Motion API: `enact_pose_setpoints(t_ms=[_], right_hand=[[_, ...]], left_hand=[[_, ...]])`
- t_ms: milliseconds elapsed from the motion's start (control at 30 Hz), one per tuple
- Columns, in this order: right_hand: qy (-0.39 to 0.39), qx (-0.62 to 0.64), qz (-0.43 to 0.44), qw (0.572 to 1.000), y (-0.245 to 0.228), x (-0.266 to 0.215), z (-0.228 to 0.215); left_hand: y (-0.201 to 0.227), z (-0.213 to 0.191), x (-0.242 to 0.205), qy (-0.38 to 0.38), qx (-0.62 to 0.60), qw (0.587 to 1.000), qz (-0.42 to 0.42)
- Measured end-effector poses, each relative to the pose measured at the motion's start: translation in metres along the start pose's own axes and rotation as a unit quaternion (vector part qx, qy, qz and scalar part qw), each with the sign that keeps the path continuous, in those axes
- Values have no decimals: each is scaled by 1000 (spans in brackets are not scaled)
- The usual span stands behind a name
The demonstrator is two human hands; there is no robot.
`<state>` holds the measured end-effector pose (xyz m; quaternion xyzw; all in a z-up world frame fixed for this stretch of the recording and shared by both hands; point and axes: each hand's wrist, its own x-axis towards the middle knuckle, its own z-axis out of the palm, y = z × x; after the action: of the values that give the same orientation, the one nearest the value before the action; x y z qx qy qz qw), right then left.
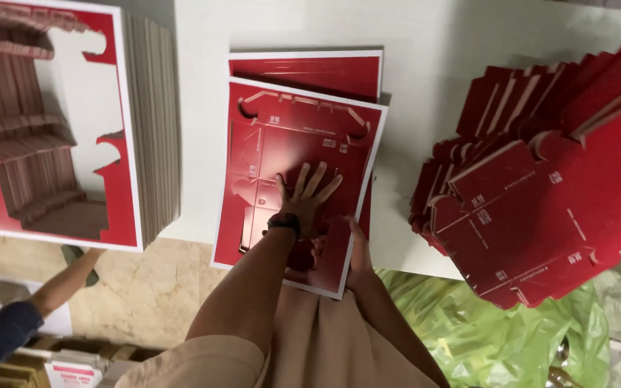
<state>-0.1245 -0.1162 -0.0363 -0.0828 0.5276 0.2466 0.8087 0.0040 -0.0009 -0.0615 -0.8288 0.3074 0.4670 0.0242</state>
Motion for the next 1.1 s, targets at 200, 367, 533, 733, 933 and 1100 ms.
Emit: enact_pose_setpoints(t_ms=[200,367,533,733,933,1100], right_hand=[[-132,89,74,985,9,15,-59],[-184,96,88,974,2,9,-37],[-21,-16,89,996,-8,13,-25],[39,-39,-70,996,-33,59,-58],[163,-249,-65,952,-51,32,-4],[271,-489,-185,808,-23,66,-47]], left_hand=[[6,-13,-14,11,-17,1000,0],[-4,-16,-13,37,-26,999,23],[2,-5,-3,40,11,999,8],[7,-21,-23,-9,1,1000,14],[-2,-11,-1,63,-12,997,36],[22,-65,3,118,-282,940,-149]])
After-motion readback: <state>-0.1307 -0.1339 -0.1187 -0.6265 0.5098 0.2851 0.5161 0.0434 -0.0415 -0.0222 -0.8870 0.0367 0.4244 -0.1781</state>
